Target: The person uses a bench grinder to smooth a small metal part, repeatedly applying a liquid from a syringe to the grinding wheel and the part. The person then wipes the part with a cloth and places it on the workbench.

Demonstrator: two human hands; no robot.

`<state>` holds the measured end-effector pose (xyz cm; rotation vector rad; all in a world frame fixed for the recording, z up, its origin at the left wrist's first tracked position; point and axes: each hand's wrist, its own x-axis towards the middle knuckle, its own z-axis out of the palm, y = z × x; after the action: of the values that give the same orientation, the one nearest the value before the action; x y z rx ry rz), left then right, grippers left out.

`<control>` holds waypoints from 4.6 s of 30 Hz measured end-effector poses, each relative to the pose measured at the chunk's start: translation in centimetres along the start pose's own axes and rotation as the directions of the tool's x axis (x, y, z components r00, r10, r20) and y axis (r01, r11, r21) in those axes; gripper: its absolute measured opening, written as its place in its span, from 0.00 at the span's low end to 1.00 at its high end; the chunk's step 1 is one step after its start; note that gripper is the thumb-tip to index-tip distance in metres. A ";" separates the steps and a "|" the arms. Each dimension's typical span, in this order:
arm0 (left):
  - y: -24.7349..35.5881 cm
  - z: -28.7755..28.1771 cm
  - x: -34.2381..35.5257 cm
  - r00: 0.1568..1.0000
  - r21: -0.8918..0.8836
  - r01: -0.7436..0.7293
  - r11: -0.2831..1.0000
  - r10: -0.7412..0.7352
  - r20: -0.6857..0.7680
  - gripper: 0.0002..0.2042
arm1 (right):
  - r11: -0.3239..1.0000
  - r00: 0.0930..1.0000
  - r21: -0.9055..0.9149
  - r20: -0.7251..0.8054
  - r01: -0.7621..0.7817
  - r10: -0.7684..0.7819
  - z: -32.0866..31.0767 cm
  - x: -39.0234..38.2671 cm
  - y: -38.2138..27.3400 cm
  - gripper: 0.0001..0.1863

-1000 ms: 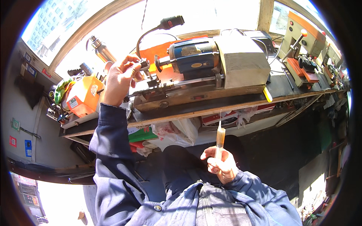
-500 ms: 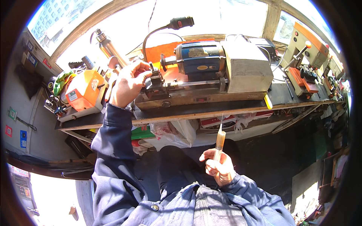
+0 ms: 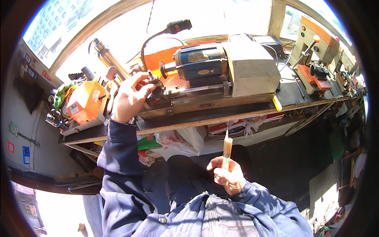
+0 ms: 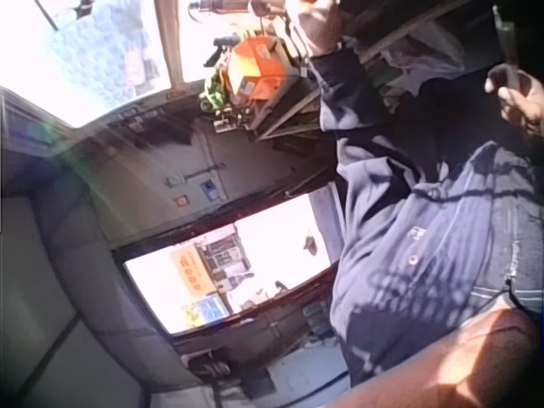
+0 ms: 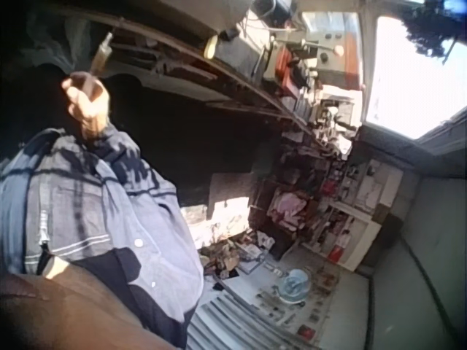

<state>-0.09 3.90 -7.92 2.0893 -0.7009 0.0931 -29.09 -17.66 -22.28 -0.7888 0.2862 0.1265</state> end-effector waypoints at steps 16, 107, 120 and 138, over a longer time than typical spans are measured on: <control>-0.6 0.4 1.3 0.996 0.048 -0.041 0.998 0.037 0.077 0.10 | 0.998 0.998 -0.001 -0.027 -0.065 0.065 -0.8 0.7 0.2 0.18; -16.1 -7.7 -13.3 0.753 0.232 0.425 0.875 -0.199 -0.628 0.15 | 0.996 0.999 -0.090 0.049 -0.011 0.016 -0.3 0.7 1.1 0.12; -5.0 -1.6 -16.1 0.959 -0.899 -0.064 0.434 -0.222 -0.175 0.22 | 0.995 0.999 -0.095 0.001 -0.042 0.042 -1.4 0.8 1.0 0.11; 5.4 13.7 -20.1 0.950 -0.403 0.241 0.883 -0.130 0.283 0.26 | 0.979 0.997 -0.194 0.018 -0.068 0.073 -1.0 0.0 0.2 0.20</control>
<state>-22.33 -0.21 -18.40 1.7355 -0.5963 -0.4094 -29.33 -18.25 -23.03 -0.9698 0.2811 0.2335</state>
